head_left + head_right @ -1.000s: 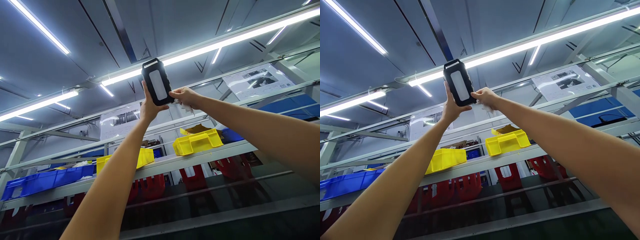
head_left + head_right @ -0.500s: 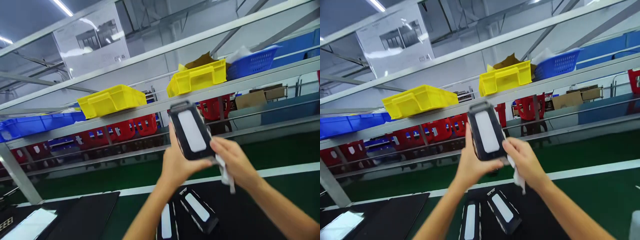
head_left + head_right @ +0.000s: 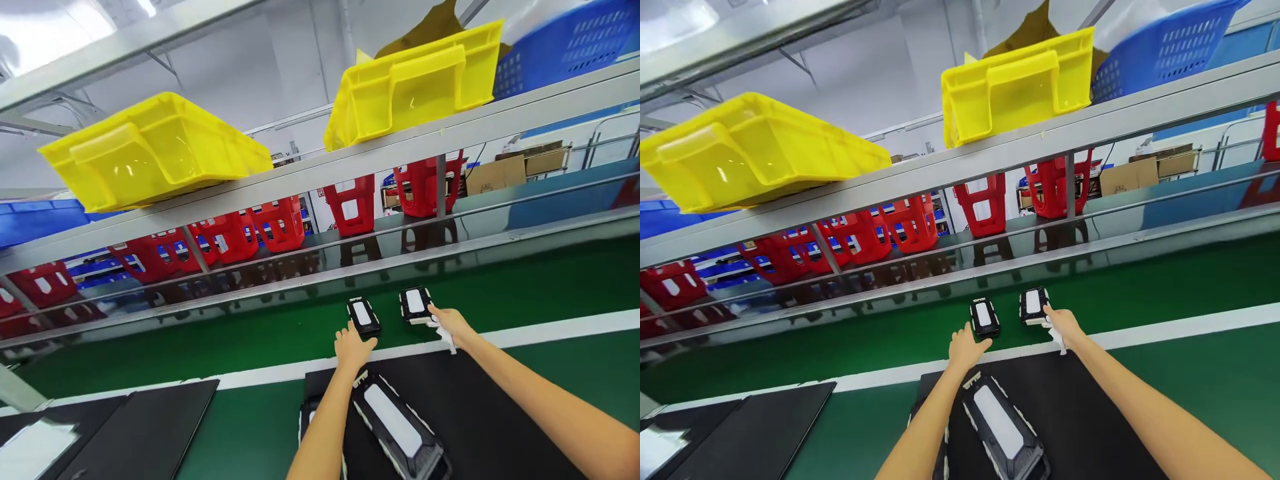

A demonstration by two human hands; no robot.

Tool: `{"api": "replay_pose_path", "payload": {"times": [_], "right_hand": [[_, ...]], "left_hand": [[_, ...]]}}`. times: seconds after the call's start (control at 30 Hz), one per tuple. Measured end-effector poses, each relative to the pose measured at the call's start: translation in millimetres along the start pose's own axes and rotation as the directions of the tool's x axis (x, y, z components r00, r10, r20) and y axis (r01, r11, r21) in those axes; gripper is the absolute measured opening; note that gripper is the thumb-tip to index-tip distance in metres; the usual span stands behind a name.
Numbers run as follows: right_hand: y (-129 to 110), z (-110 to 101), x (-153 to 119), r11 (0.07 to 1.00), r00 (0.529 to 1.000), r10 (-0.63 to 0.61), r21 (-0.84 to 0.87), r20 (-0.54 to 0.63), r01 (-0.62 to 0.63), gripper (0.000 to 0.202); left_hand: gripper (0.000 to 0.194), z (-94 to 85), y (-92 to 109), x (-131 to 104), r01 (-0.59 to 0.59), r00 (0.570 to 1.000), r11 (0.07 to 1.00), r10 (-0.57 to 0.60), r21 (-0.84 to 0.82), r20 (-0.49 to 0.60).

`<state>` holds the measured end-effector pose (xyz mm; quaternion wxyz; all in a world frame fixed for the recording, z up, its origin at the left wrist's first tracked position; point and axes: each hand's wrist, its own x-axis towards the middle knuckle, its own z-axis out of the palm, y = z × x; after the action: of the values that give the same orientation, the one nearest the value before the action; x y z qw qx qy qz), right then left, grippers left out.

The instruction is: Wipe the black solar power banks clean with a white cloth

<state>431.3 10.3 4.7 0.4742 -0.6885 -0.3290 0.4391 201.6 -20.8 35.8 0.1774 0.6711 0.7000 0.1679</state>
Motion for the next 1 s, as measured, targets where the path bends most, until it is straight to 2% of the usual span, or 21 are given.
{"api": "replay_pose_path", "payload": {"times": [0.07,0.17,0.27,0.37,0.53,0.67,0.77,0.83,0.93,1.0], "right_hand": [[-6.7,-0.1,30.6,0.998,1.000,0.005,-0.061,-0.027,-0.006,0.022],[-10.6,-0.3,62.3,0.989,0.999,-0.004,-0.151,-0.048,-0.003,0.023],[-7.2,-3.4,81.8,0.968,0.997,-0.021,-0.252,-0.071,0.002,0.023],[-1.0,-11.1,94.3,0.933,0.995,-0.052,-0.361,-0.085,0.018,0.023],[-0.5,-28.5,100.6,0.860,0.988,-0.112,-0.509,-0.105,0.043,0.018],[-15.0,-28.3,88.8,0.854,0.980,-0.149,-0.517,-0.135,0.059,0.019],[-28.8,-7.1,66.5,0.889,0.982,-0.180,-0.438,-0.060,0.136,0.023],[-36.9,12.1,43.0,0.912,0.973,-0.226,-0.341,0.041,0.226,0.028],[-45.3,29.8,-6.2,0.919,0.930,-0.323,-0.176,0.173,0.352,0.030],[-46.3,27.6,-47.3,0.904,0.887,-0.395,-0.071,0.241,0.422,0.027]], "left_hand": [[0.046,16.9,8.9,20.0,0.044,0.999,0.998,-0.043,0.037,-0.008],[0.052,44.8,28.0,48.2,0.118,0.993,0.991,-0.117,0.057,-0.009],[0.057,68.9,44.6,70.3,0.191,0.982,0.980,-0.190,0.064,-0.018],[0.057,84.8,54.6,83.1,0.229,0.973,0.971,-0.225,0.066,-0.056],[0.050,91.9,60.6,89.5,0.241,0.965,0.970,-0.238,0.012,-0.105],[0.047,79.0,60.5,89.7,0.248,0.965,0.964,-0.254,-0.092,-0.066],[0.047,61.7,65.2,78.9,0.245,0.967,0.952,-0.253,-0.184,-0.019],[0.058,49.5,71.3,59.4,0.197,0.978,0.950,-0.206,-0.243,-0.015],[0.101,31.6,77.4,8.3,0.041,0.996,0.943,-0.066,-0.329,-0.065],[0.110,19.3,74.2,-35.7,-0.066,0.993,0.925,0.024,-0.374,-0.116]]}}
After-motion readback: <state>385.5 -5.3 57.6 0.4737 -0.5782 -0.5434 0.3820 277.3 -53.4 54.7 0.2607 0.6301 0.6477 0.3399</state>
